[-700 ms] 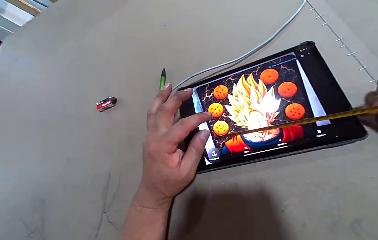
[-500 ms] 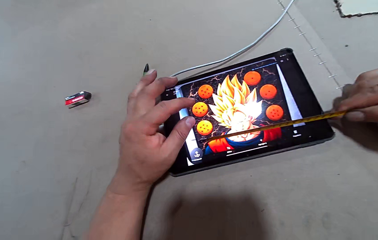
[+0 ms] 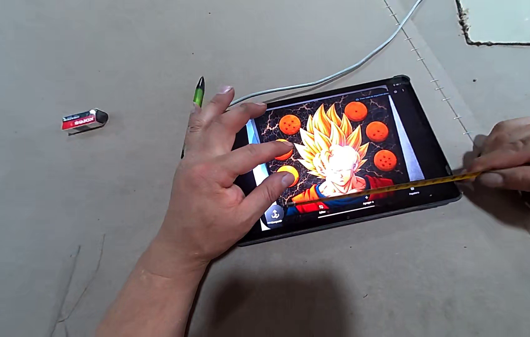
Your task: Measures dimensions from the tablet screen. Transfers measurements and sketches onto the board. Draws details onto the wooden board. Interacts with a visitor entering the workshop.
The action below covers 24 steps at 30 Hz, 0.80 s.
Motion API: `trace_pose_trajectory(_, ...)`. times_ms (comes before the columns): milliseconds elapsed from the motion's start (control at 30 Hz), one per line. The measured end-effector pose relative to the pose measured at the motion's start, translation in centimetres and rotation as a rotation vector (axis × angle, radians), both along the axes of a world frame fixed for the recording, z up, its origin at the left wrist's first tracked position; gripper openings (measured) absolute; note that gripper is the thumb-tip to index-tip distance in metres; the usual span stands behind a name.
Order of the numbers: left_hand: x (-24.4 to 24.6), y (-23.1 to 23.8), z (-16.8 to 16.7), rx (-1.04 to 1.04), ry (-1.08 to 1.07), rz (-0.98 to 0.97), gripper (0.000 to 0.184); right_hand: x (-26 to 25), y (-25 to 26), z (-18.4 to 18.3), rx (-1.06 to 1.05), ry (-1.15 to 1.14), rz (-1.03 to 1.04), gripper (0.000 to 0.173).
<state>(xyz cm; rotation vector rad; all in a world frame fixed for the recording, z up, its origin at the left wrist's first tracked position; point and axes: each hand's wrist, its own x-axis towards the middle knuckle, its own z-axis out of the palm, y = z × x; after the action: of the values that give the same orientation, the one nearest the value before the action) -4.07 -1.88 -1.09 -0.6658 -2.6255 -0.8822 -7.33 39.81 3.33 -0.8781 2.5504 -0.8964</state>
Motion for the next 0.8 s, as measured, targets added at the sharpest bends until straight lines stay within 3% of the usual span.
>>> trace_pose_trajectory(800, 0.0, -0.3, 0.0, -0.081, -0.049, 0.01, 0.04, -0.3, 0.6, -0.8, 0.04, 0.118, 0.067, 0.019)
